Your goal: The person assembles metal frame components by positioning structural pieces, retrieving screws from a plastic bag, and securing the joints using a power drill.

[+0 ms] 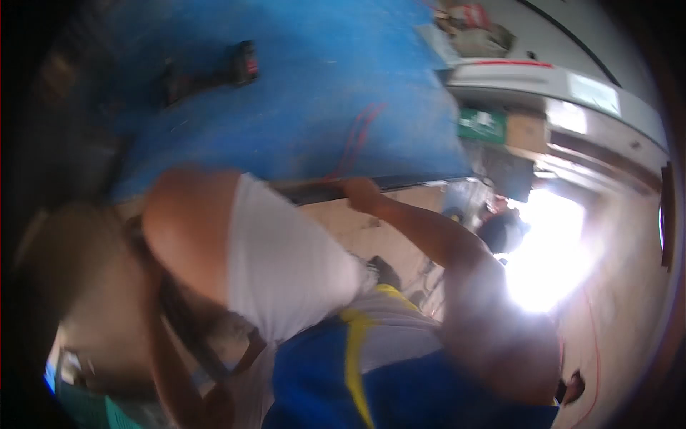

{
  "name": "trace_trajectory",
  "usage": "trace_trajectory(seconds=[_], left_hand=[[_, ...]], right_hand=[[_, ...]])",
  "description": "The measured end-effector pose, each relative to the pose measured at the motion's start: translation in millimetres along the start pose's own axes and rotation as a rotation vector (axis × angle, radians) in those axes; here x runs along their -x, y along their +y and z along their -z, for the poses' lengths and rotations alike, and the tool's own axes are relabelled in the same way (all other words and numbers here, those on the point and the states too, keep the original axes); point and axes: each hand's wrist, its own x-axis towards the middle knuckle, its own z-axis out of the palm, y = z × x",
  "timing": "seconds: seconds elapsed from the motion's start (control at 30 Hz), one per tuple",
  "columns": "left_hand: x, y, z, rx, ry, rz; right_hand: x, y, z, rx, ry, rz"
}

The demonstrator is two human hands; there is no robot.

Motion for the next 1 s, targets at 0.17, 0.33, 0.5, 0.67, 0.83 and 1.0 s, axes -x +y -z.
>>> trace_trajectory(seconds=[0.17,0.33,0.5,0.67,0.83,1.0], left_hand=[[-78,238,-137,-0.447,-0.211,0.163],[-75,275,-107,-0.486,-0.152,0.226],[-67,271,-90,-0.373,-0.092,0.18],[-35,267,-83,-0.353,-0.033,0.149],[24,308,-47,-0.475,-0.231,0.516],[86,302,-28,-0.585,-0.215,0.517]], right_hand=[[31,31,30,0.046,-0.07,-0.158],[-58,-64,59,-0.081,-0.038,0.313],[-144,-203,72,-0.177,-0.054,0.776],[-199,-265,55,-0.223,0.039,1.067],[-192,-296,80,-0.131,-0.28,0.73],[-191,-326,73,-0.158,-0.13,0.911]])
